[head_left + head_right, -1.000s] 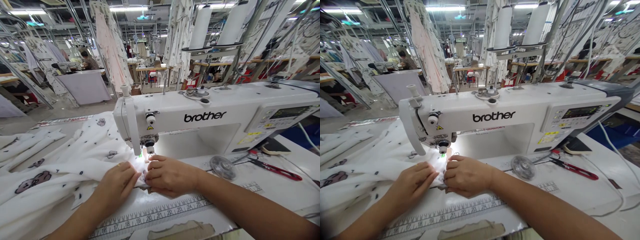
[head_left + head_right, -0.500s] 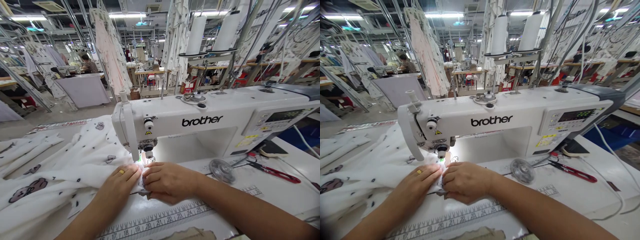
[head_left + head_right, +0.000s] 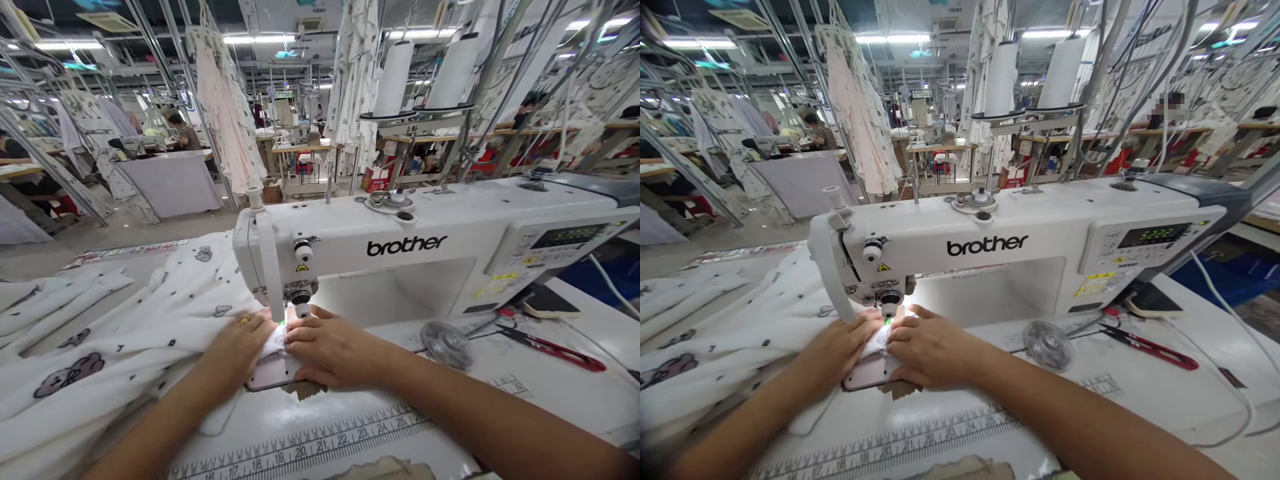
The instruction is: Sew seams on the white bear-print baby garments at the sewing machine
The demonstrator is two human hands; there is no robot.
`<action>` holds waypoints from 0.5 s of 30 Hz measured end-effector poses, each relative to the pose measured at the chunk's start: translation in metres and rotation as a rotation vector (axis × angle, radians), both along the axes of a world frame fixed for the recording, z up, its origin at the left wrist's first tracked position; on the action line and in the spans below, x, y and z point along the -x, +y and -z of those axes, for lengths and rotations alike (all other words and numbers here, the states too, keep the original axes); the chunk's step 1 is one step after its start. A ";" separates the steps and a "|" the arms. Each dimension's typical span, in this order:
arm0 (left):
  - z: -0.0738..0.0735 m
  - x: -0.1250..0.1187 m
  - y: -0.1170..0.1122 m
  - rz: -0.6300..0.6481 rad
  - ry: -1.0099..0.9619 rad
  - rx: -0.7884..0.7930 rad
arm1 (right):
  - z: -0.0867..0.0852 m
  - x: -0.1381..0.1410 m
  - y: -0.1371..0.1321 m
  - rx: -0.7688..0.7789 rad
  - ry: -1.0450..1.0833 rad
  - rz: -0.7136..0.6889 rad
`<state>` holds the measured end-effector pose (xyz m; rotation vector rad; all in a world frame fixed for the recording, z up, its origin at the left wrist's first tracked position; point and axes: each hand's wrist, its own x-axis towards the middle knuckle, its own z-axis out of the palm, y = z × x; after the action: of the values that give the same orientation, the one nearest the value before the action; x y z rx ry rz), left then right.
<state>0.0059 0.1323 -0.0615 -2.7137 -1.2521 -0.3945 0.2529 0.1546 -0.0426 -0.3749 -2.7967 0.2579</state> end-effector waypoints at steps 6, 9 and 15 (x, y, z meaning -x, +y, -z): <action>-0.019 -0.001 -0.012 0.233 -0.051 -0.048 | 0.005 -0.001 0.002 -0.036 0.001 0.005; -0.021 0.000 -0.017 0.280 -0.027 -0.049 | 0.006 -0.002 0.003 -0.037 0.014 0.004; -0.016 0.001 -0.020 0.212 -0.044 0.012 | 0.008 -0.004 0.002 -0.049 0.063 0.023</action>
<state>0.0053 0.1120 -0.0451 -2.8729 -0.9816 -0.4731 0.2573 0.1564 -0.0503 -0.3801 -2.7301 0.1926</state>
